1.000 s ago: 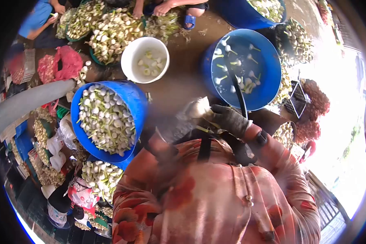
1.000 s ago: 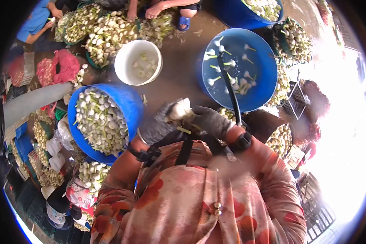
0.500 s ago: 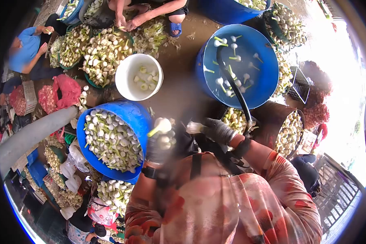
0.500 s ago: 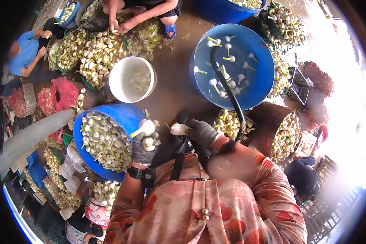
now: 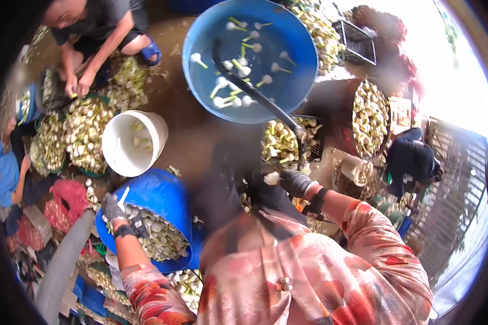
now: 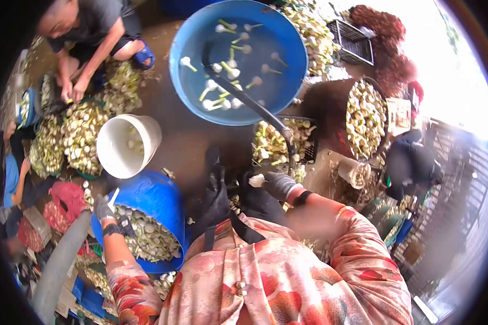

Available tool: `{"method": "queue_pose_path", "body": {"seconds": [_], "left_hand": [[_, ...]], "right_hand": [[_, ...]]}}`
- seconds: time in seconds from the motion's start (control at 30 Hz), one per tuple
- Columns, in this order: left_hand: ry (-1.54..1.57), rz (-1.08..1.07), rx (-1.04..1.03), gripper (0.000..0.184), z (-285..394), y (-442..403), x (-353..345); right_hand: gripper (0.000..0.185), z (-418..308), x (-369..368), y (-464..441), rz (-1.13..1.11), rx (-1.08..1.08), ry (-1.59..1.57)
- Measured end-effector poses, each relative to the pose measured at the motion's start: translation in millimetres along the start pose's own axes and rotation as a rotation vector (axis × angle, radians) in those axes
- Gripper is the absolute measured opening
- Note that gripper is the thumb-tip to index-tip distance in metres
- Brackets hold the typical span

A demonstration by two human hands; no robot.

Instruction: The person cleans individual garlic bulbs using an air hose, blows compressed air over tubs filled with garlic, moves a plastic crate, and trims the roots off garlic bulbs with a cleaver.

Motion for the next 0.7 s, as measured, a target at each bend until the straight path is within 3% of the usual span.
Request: {"method": "queue_pose_path", "body": {"seconds": [0.07,0.1,0.13,0.2,0.23,0.27,0.33,0.4,0.53,0.67,0.7], "left_hand": [[-0.256,0.032,0.050,0.062,-7,18,38],[-0.448,0.102,0.110,0.059,-32,27,62],[-0.555,0.137,0.131,0.058,-46,33,66],[-0.691,0.154,0.072,0.059,-62,48,59],[-0.717,0.135,-0.011,0.062,-59,55,43],[-0.780,0.107,0.092,0.058,-53,65,14],[-0.022,-0.133,0.077,0.052,-81,60,-60],[-0.154,-0.261,0.100,0.046,-30,109,-175],[-0.294,-0.804,-0.078,0.041,47,218,-380],[-0.375,-1.044,-0.171,0.039,38,263,-455],[-0.378,-1.054,-0.182,0.038,32,265,-463]], "right_hand": [[0.022,-8,2,0,0.142,0.039,-0.040],[0.023,-9,-5,-6,0.130,0.055,-0.045],[0.033,-9,-24,-17,0.111,0.264,-0.214],[0.042,14,-66,-34,-0.197,-0.062,0.132],[0.042,23,-71,-42,-0.201,-0.072,0.108],[0.047,38,-73,-56,-0.184,-0.086,-0.020],[0.055,73,-76,-83,-0.094,-0.123,-0.265],[0.060,130,-92,-119,0.040,-0.258,-0.456],[0.070,250,-161,-209,0.057,-0.556,-0.756],[0.072,283,-203,-280,0.015,-0.491,-0.718],[0.067,290,-197,-288,0.097,-0.575,-0.662]]}}
Point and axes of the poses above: each hand's wrist, its own y-axis away from the middle knuckle, its own x-axis out of the back of the hand, z = x × y, the point moved 8 cm from there along -y, towards the middle knuckle, and after that the axes turned 7 degrees about -z, right-handed, at the moved point
